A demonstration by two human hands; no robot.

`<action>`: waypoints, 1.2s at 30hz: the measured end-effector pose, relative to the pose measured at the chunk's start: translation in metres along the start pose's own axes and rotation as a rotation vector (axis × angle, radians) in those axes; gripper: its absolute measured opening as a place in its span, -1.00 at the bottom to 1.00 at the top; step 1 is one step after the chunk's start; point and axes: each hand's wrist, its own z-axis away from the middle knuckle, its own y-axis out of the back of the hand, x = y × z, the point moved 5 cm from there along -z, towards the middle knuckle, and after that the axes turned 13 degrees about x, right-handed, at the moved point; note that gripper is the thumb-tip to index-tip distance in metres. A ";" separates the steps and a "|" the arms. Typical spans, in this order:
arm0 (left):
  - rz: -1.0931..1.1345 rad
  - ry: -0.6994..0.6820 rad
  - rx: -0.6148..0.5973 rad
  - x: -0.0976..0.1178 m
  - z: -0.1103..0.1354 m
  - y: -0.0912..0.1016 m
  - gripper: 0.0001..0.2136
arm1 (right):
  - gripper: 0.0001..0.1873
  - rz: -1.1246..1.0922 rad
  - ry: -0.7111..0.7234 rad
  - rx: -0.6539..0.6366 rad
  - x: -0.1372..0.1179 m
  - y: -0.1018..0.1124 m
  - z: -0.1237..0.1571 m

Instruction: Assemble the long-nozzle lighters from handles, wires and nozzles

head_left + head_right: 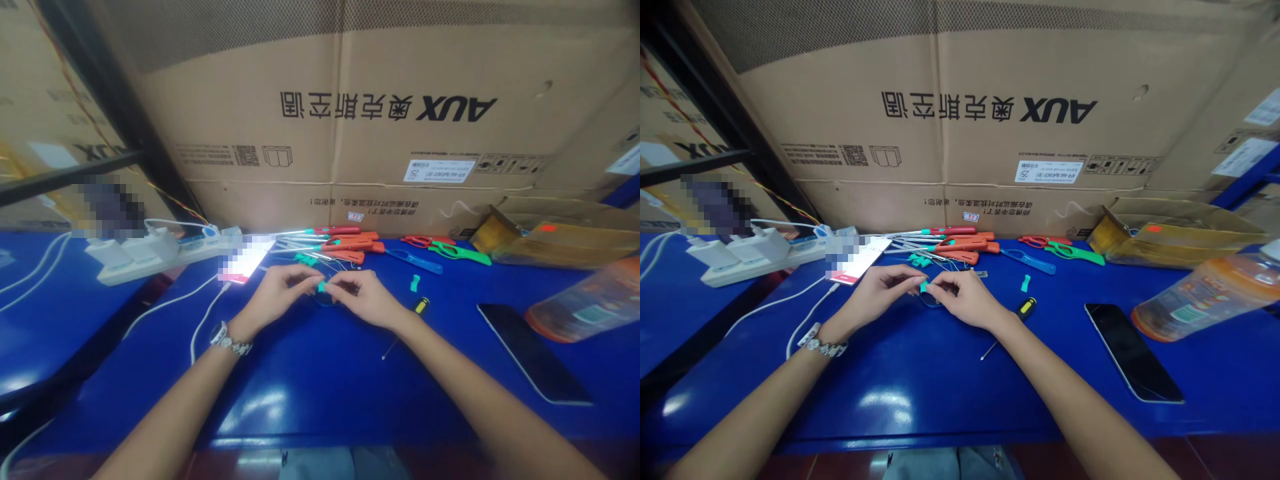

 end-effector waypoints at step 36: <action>-0.273 -0.220 -0.226 -0.026 -0.006 -0.008 -0.83 | -0.91 0.370 0.174 -0.133 0.021 0.014 0.011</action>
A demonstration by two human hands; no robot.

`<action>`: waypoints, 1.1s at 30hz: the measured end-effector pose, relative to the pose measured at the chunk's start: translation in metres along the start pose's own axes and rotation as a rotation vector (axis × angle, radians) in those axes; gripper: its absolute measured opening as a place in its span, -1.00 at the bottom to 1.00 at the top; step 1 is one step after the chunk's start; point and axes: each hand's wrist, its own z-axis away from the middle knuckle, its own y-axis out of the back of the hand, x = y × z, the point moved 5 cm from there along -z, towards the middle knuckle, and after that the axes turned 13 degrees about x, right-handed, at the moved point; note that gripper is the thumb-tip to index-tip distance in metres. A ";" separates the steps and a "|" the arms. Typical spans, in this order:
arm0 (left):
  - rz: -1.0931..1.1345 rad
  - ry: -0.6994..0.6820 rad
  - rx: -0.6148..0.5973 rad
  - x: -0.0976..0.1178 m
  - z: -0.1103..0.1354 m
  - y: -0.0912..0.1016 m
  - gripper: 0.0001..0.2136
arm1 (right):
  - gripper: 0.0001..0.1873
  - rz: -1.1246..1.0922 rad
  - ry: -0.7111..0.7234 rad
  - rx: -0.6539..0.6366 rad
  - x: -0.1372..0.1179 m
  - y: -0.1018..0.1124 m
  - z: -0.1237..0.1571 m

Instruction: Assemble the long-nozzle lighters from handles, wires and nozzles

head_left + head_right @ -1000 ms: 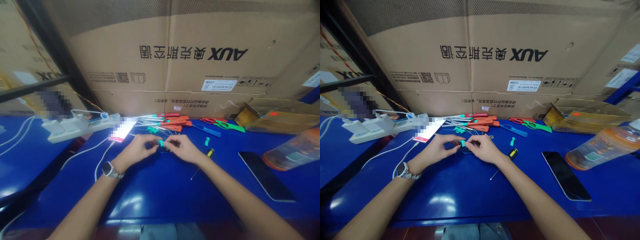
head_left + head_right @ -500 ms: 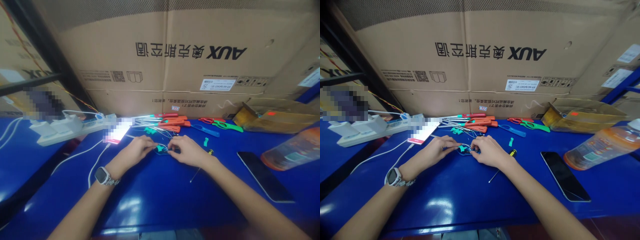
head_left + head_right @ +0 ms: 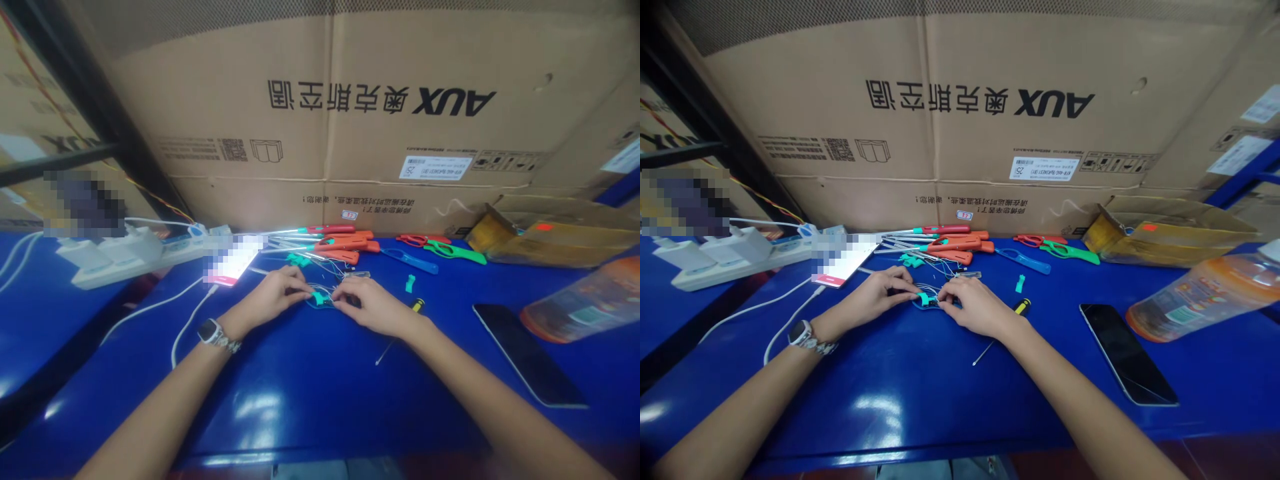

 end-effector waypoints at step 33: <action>-0.297 -0.070 -0.222 0.015 -0.008 -0.008 -0.77 | -0.94 0.009 0.026 -0.007 -0.001 -0.004 0.003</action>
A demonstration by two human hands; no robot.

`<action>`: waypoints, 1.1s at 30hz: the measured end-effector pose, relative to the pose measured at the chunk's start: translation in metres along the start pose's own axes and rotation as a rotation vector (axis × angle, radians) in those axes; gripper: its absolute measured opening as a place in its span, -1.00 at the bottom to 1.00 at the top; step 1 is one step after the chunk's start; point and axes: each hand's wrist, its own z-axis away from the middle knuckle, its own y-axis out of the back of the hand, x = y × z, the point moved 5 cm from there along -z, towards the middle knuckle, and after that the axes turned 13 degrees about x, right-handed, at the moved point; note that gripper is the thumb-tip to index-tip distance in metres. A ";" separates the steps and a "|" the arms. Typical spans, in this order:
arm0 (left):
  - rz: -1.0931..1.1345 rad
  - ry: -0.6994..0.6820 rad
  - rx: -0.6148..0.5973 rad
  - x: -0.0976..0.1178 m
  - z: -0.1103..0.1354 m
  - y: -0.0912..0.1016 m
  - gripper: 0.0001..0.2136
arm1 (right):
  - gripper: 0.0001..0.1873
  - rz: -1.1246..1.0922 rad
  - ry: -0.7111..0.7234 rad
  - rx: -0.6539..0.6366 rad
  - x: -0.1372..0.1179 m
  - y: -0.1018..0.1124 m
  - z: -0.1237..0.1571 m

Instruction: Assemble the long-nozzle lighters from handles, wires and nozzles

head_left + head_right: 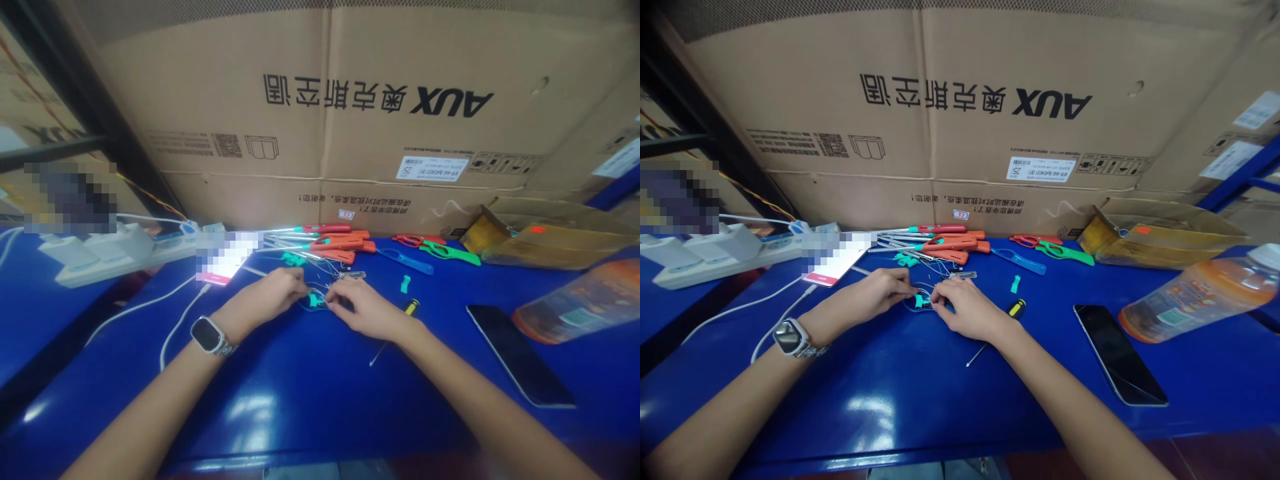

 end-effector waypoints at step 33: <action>0.359 0.210 0.165 -0.007 0.010 0.000 -0.92 | -0.98 0.137 -0.064 0.072 -0.020 -0.013 -0.024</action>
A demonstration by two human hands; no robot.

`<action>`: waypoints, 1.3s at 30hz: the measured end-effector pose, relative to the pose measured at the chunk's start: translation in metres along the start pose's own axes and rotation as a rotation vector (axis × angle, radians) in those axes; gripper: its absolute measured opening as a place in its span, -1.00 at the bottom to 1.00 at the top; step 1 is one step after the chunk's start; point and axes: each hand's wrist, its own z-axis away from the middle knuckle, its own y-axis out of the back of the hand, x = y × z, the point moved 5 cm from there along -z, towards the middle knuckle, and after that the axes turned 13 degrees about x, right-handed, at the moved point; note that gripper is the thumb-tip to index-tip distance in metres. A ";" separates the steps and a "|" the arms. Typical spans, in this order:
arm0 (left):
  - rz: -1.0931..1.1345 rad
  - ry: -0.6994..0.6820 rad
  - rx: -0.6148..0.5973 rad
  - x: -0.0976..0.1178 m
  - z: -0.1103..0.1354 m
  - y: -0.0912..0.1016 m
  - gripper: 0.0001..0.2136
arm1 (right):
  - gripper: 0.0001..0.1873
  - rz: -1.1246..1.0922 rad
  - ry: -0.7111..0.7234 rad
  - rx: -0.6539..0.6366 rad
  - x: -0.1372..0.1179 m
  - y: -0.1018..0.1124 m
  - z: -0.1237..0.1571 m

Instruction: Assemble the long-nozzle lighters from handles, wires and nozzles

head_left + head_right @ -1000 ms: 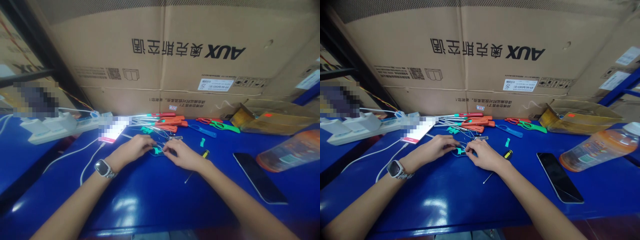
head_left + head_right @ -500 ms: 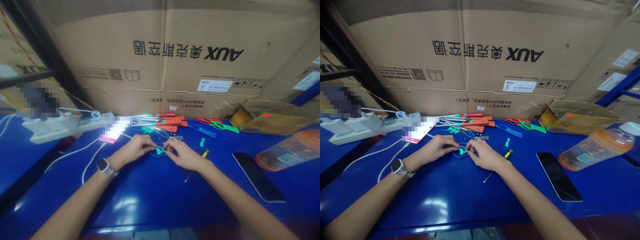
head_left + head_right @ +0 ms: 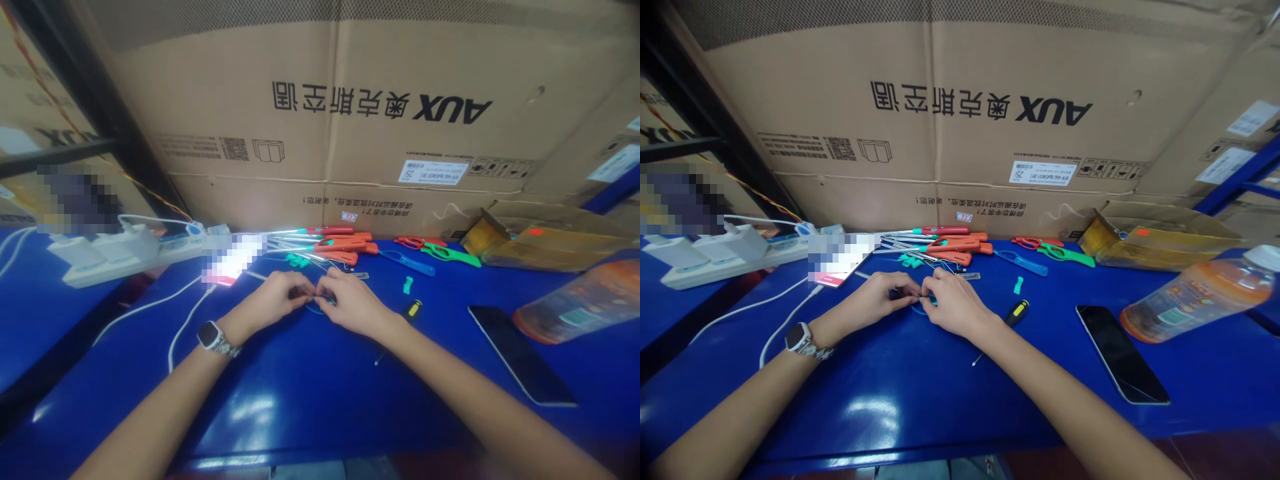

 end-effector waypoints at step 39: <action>-0.377 -0.311 -0.171 0.030 0.010 -0.014 -0.75 | -0.90 -0.060 -0.144 -0.249 0.018 0.002 -0.015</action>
